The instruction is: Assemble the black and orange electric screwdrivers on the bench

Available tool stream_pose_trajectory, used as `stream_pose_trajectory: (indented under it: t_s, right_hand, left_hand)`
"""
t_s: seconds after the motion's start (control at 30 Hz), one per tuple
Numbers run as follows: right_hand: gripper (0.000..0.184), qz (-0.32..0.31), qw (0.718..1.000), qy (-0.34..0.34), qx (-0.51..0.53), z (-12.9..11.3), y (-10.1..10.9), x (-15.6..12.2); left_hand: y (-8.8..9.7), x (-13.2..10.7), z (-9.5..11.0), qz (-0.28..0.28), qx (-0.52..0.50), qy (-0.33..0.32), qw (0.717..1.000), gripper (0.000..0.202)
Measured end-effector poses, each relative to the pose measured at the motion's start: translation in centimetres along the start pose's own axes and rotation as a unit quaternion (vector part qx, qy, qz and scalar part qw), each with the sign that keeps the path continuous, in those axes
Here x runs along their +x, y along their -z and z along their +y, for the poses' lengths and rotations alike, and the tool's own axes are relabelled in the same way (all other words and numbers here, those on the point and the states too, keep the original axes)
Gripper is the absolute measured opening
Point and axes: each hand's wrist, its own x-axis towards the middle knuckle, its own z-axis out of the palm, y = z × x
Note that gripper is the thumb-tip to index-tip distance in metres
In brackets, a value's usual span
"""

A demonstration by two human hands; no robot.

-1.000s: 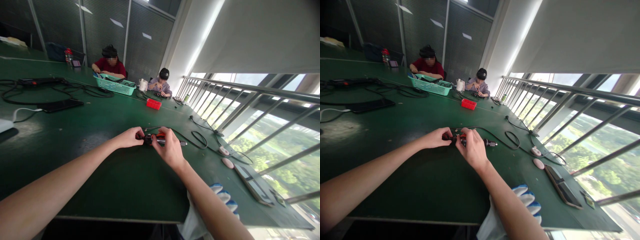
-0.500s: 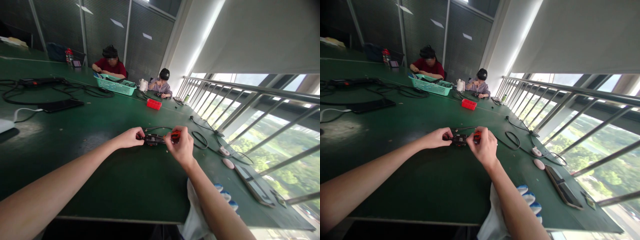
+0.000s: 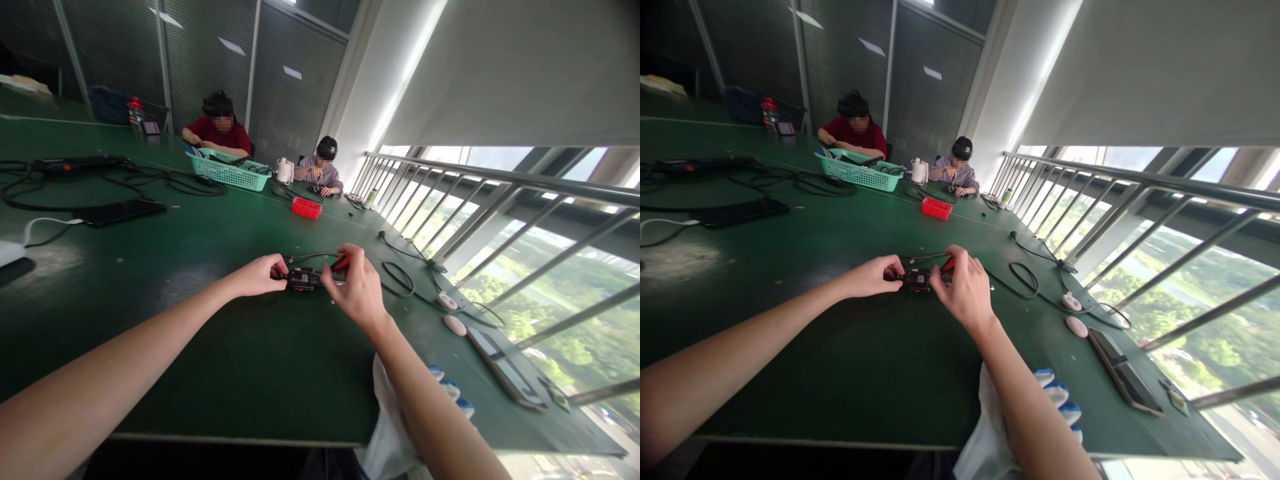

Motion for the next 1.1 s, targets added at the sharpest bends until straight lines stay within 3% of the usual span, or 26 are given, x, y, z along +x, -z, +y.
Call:
stream_pose_trajectory:
  t_s: [0.17,0.37,0.53,0.7,0.83,0.97,1.1]
  right_hand:
    - [0.027,0.054,0.995,-0.076,0.041,0.6,-0.5,-0.2]
    - [0.027,0.021,0.997,-0.070,0.035,0.3,-1.0,-0.2]
    - [0.042,0.008,0.998,-0.045,0.043,-0.1,-0.6,0.0]
    - [0.026,0.022,0.996,-0.062,0.057,-0.4,-0.2,-0.3]
    - [0.028,0.000,0.993,-0.045,0.113,-1.1,-0.8,-0.8]
    - [0.026,-0.039,0.992,-0.026,0.114,-1.8,-1.7,-0.9]
    - [0.026,-0.033,0.995,-0.003,0.097,-2.3,-1.9,-0.9]
  left_hand:
    - [0.1,-0.1,0.3,-0.005,-0.002,0.013,1.000,0.031]
    - [0.0,0.0,0.0,-0.006,0.002,0.005,1.000,0.030]
    - [0.1,-0.1,0.0,-0.004,0.009,-0.001,1.000,0.029]
    - [0.0,-0.1,0.3,-0.004,-0.002,0.006,1.000,0.030]
    - [-0.1,-0.1,0.1,-0.002,-0.002,0.002,1.000,0.029]
    - [-0.1,0.0,0.0,0.004,0.005,0.000,1.000,0.028]
    - [-0.1,0.1,0.1,0.004,0.013,-0.001,1.000,0.030]
